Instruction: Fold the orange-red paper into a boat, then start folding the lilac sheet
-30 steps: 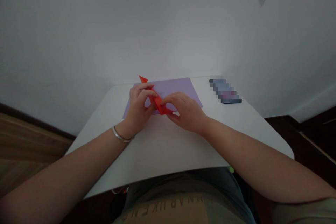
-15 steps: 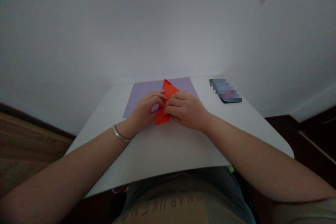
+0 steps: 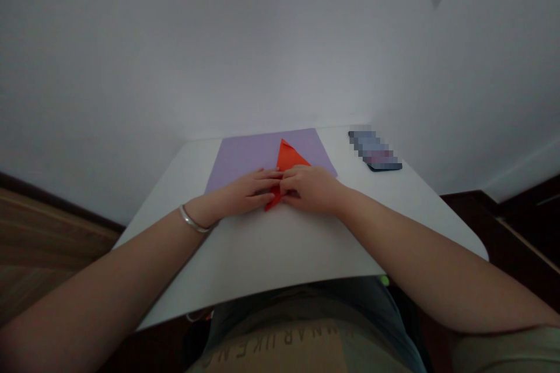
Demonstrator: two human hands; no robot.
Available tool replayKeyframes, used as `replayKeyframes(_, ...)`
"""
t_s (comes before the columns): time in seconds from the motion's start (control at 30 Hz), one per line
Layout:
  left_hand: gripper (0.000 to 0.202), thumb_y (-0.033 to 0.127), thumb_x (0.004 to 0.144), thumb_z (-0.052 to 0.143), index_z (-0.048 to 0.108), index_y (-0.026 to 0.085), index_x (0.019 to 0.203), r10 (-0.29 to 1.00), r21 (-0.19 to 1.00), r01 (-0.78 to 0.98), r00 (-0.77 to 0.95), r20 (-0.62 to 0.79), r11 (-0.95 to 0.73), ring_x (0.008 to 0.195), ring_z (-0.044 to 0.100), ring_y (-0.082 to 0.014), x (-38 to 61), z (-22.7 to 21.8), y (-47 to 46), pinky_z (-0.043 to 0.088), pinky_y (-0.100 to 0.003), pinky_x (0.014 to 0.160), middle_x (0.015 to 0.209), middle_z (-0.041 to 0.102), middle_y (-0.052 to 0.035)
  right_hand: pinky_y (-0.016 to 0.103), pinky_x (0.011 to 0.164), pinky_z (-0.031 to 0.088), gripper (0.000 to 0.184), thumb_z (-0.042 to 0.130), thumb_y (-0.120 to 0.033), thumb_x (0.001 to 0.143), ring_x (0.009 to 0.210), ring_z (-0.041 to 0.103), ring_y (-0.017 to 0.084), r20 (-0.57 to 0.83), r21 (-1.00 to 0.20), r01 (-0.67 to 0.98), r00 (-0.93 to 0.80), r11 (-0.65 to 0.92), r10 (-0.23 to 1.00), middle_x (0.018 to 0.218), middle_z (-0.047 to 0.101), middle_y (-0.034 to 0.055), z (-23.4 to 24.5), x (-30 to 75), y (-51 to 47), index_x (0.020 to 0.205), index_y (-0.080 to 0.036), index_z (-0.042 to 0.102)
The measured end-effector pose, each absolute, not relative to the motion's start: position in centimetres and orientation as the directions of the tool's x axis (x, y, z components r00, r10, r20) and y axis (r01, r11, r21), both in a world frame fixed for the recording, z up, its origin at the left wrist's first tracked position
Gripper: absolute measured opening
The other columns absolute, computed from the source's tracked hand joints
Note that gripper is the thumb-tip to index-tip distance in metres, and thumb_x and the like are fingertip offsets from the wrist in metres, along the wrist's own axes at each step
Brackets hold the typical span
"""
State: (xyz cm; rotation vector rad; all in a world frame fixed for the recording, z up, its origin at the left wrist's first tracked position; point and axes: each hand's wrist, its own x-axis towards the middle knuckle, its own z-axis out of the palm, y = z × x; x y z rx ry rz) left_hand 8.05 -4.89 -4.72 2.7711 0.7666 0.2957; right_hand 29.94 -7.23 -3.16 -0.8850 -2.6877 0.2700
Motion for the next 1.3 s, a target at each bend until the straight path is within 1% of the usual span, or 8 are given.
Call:
replayKeyframes(0.07,0.038,0.027,0.093,0.048,0.056,0.022,0.130,0.530,0.296,0.487,0.844,0.080,-0.821,0.137,0.040,-0.0210,7.8,-4.6,-4.8,0.025,-0.049,0.116,0.146,0.046,-0.0098,0.032,0.079,0.045,0.015,0.055,-0.025,0.087,0.092,0.062,0.019,0.232,-0.277,0.546,-0.761,0.791,0.606,0.095,0.069,0.0057,-3.3,29.9,-7.1,0.087,-0.021,0.069)
replayKeyframes(0.2,0.037,0.030,0.099,0.038,0.053,0.025,0.132,0.526,0.353,0.480,0.849,0.043,-0.803,0.139,0.036,-0.0170,7.5,-4.6,-4.6,0.023,-0.045,0.117,0.147,0.045,-0.0063,0.030,0.075,0.044,0.014,0.054,-0.023,0.086,0.084,0.061,0.018,0.238,-0.295,0.567,-0.736,0.769,0.634,0.088,0.068,0.0061,-3.6,29.8,-7.0,0.081,-0.018,0.066)
replayKeyframes(0.3,0.045,0.034,0.091,0.055,0.051,0.022,0.134,0.503,0.359,0.457,0.863,0.041,-0.813,0.139,0.037,-0.0206,7.4,-4.6,-4.5,0.023,-0.045,0.117,0.148,0.044,-0.0099,0.030,0.074,0.042,0.012,0.055,-0.022,0.084,0.084,0.060,0.018,0.233,-0.296,0.602,-0.707,0.741,0.667,0.087,0.067,0.0058,-3.7,29.5,-7.2,0.078,-0.018,0.064)
replayKeyframes(0.43,0.051,0.031,0.083,0.066,0.054,0.019,0.131,0.491,0.366,0.426,0.865,0.103,-0.827,0.133,0.045,-0.0242,7.7,-4.5,-4.7,0.028,-0.045,0.114,0.144,0.049,-0.0131,0.029,0.072,0.041,0.009,0.056,-0.022,0.082,0.083,0.059,0.018,0.239,-0.302,0.622,-0.684,0.722,0.689,0.088,0.067,0.0049,-3.7,29.2,-7.3,0.077,-0.019,0.063)
replayKeyframes(0.77,0.055,0.024,0.078,0.064,0.051,0.018,0.131,0.472,0.441,0.362,0.865,0.169,-0.821,0.127,0.050,-0.0256,7.9,-5.3,-3.9,0.037,-0.044,0.108,0.138,0.053,-0.0144,0.028,0.064,0.038,0.004,0.058,-0.019,0.080,0.077,0.058,0.017,0.279,-0.280,0.685,-0.612,0.672,0.740,0.083,0.066,0.0037,-4.4,29.2,-7.3,0.081,-0.019,0.062)
replayKeyframes(0.83,0.055,0.025,0.078,0.064,0.052,0.017,0.131,0.480,0.444,0.369,0.862,0.165,-0.816,0.127,0.050,-0.0262,7.9,-5.4,-3.9,0.037,-0.044,0.109,0.138,0.053,-0.0146,0.029,0.067,0.040,0.008,0.056,-0.018,0.084,0.082,0.060,0.018,0.301,-0.230,0.656,-0.654,0.719,0.694,0.089,0.067,0.0050,-4.3,29.4,-7.4,0.084,-0.019,0.064)
replayKeyframes(1.0,0.054,0.029,0.079,0.064,0.054,0.016,0.130,0.518,0.442,0.417,0.845,0.134,-0.794,0.131,0.046,-0.0291,7.7,-5.5,-4.0,0.034,-0.047,0.111,0.141,0.050,-0.0166,0.030,0.085,0.044,0.022,0.051,-0.020,0.092,0.101,0.060,0.018,0.272,-0.143,0.424,-0.852,0.894,0.447,0.102,0.070,0.0026,-4.0,30.2,-7.4,0.097,-0.025,0.071)
replayKeyframes(1.3,0.060,0.039,0.077,0.070,0.055,0.019,0.132,0.510,0.448,0.413,0.852,0.118,-0.793,0.134,0.042,-0.0289,7.4,-5.9,-3.6,0.031,-0.047,0.113,0.144,0.048,-0.0146,0.030,0.081,0.046,0.023,0.054,-0.022,0.089,0.098,0.063,0.017,0.203,-0.109,0.423,-0.876,0.900,0.437,0.101,0.071,0.0026,-3.3,30.3,-7.7,0.100,-0.028,0.074)
